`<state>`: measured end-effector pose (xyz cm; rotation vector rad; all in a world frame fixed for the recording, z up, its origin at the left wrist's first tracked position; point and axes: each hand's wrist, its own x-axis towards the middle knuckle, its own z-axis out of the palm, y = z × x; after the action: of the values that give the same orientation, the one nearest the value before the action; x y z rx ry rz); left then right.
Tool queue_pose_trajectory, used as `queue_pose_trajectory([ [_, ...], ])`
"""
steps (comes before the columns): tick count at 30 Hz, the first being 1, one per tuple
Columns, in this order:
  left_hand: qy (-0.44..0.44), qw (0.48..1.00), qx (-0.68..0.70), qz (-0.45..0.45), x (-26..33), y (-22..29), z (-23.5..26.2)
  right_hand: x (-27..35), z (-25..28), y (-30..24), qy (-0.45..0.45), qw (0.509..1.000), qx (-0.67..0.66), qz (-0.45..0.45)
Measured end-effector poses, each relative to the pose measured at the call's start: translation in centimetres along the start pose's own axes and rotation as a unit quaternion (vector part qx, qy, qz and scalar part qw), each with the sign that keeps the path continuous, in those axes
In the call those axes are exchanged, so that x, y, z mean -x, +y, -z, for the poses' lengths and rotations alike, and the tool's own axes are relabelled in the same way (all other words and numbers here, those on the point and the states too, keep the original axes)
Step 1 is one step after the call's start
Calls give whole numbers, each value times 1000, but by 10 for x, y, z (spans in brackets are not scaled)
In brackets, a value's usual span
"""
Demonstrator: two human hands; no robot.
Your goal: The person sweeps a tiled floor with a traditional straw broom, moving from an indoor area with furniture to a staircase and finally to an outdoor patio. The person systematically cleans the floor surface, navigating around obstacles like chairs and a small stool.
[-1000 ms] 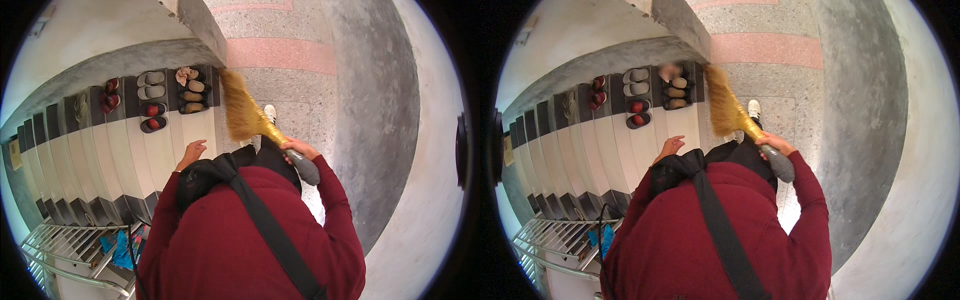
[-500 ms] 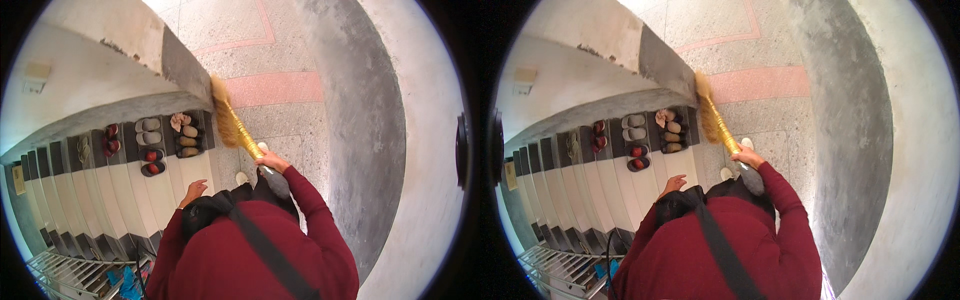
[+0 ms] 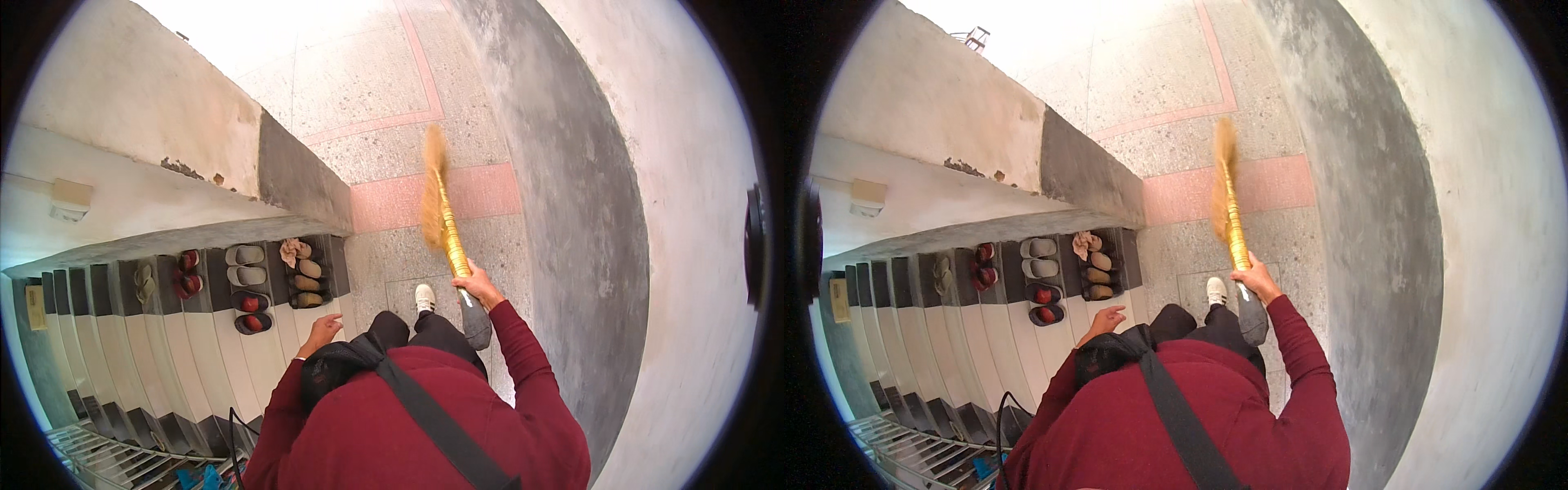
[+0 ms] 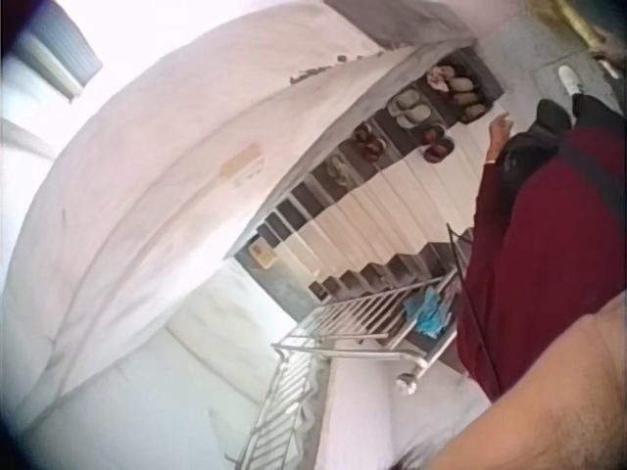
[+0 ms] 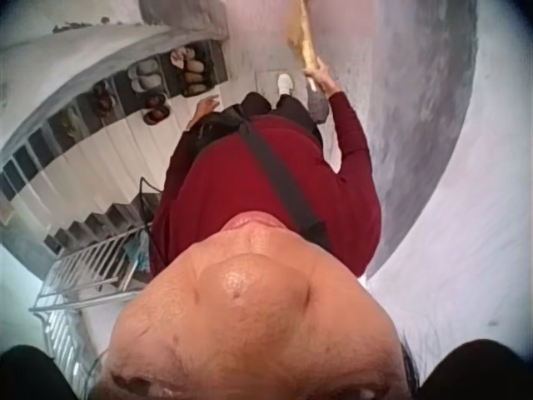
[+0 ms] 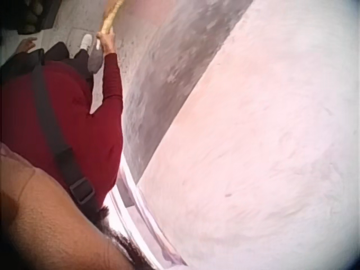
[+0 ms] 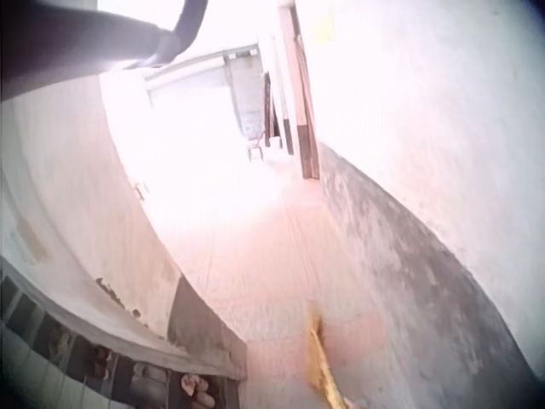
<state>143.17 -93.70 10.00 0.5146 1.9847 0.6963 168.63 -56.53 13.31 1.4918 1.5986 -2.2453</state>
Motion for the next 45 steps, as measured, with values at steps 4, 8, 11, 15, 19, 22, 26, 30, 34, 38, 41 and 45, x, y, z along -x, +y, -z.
queue_pose_trajectory([
  [4, -4, 1000, 17, -12, -27, 9, 11, -26, -33, -59, -29, 993, 83, 77],
  [8, -10, 999, 4, -50, -59, 50, 33, -92, -72, -72, -106, 985, 115, 76],
  [11, -14, 998, 29, -48, -89, 73, 55, -137, -78, -86, -184, 969, 161, 23],
  [15, 8, 998, 44, -52, -143, 93, 85, -169, -33, -136, -237, 963, 86, -93],
  [19, 31, 996, 51, -68, -172, 116, 107, -191, -5, -182, -154, 974, 81, -143],
  [22, 24, 996, 63, -63, -194, 121, 118, -236, -10, -180, -53, 974, 216, 42],
  [26, 54, 997, 55, -27, -207, 120, 125, -250, -43, -240, -61, 968, 233, 72],
  [30, 59, 995, 78, -13, -236, 109, 122, -304, -55, -262, -169, 909, 340, 172],
  [34, 95, 986, 136, 7, -257, 130, 131, -364, -70, -296, -306, 869, 380, 76],
  [38, 158, 964, 214, 17, -281, 156, 135, -448, -56, -335, -360, 791, 489, 79],
  [41, 225, 945, 234, 36, -286, 189, 144, -469, -55, -394, -318, 829, 461, 5],
  [45, 299, 888, 321, 139, -293, 237, 158, -474, -86, -428, -334, 835, 432, 73],
])
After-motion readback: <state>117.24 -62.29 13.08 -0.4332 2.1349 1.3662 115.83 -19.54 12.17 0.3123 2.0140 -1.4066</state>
